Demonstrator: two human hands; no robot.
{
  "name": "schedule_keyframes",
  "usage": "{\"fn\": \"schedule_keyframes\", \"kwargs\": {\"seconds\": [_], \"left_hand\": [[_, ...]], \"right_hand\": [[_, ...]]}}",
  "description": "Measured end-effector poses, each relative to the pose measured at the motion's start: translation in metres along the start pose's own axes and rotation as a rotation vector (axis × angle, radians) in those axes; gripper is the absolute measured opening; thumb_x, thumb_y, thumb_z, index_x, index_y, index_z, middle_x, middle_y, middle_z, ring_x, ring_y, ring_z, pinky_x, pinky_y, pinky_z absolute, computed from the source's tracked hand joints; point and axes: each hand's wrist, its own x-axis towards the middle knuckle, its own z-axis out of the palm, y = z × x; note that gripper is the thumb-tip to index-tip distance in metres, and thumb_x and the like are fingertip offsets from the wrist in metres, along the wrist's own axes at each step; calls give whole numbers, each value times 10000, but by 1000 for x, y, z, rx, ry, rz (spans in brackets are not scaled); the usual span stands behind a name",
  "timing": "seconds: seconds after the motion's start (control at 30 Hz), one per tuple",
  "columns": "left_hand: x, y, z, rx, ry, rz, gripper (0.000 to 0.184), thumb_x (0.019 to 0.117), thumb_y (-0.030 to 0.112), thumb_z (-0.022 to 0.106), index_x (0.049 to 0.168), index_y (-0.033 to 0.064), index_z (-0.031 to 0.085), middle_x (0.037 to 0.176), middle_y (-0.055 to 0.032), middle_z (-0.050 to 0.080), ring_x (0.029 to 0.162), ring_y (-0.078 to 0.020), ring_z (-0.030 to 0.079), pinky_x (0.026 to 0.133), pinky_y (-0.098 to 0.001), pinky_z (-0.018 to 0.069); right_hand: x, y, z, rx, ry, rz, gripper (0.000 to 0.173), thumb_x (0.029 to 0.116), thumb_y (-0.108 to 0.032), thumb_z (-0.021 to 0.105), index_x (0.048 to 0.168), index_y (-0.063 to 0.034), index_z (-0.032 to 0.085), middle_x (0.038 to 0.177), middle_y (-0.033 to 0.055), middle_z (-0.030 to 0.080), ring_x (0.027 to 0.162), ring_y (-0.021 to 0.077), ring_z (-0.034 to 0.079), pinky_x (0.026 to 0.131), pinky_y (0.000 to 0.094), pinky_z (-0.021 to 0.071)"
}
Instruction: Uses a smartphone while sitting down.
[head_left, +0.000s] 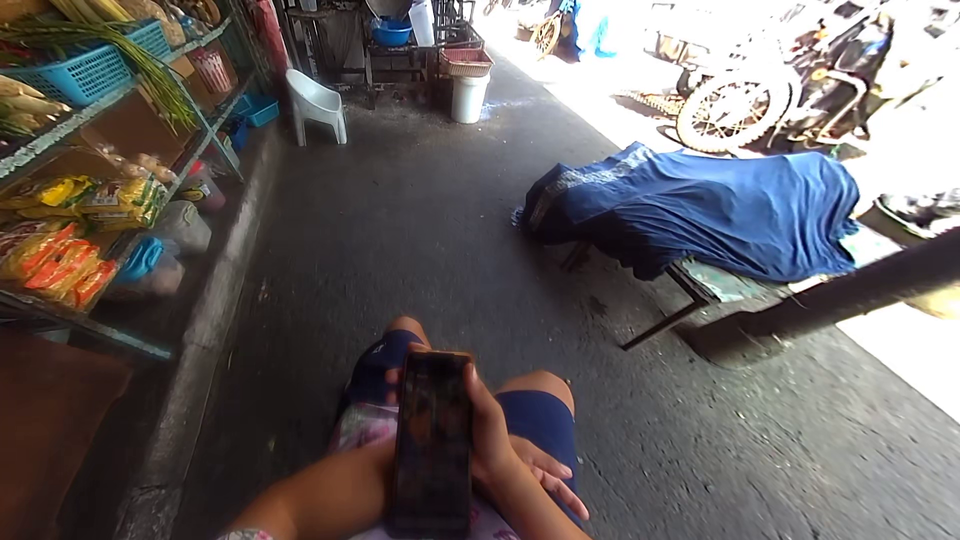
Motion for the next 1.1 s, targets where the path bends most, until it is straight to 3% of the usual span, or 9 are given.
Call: {"fn": "schedule_keyframes", "kwargs": {"seconds": [0.57,0.7,0.77,0.9,1.0,1.1], "left_hand": [[-4,5,6,12,27,0,525,1111,335,236,1209,75,681,1061,-21,740,835,-18,650,705,-194,481],[-31,23,37,-91,239,-79,469,1113,332,292,1119,89,694,866,-28,734,710,-41,635,642,-212,459],[-33,25,39,-119,242,-103,478,1111,328,288,1104,93,704,827,-22,731,682,-40,636,622,-207,460],[-30,25,37,-140,242,-90,449,1114,303,299,1140,60,676,856,-52,734,711,-57,656,634,-209,478],[-31,32,48,73,339,-81,451,1113,278,297,1209,-2,637,1055,-102,732,877,-67,648,783,-225,453],[-14,15,12,181,91,-31,490,1112,325,254,1190,73,667,1175,-32,730,926,0,664,705,-176,471]], "right_hand": [[1,-3,2,3,12,-25,678,945,-540,626,1426,-68,548,1318,225,637,1208,341,642,1031,472,529],[1,-3,2,-1,17,-47,638,955,-522,623,1397,-66,559,1319,238,630,1197,355,645,1014,477,538],[1,-3,2,-8,13,-54,618,959,-528,613,1382,-79,566,1329,233,624,1201,353,642,1015,473,536],[1,-3,2,-6,13,-47,661,951,-540,618,1410,-69,553,1323,236,628,1196,350,645,1017,467,535],[0,-3,2,-6,17,-52,665,949,-534,622,1411,-62,546,1317,239,630,1193,352,647,1016,470,536],[0,-3,1,-9,1,-40,664,957,-534,611,1425,-68,540,1330,231,625,1212,341,636,1036,463,523]]}}
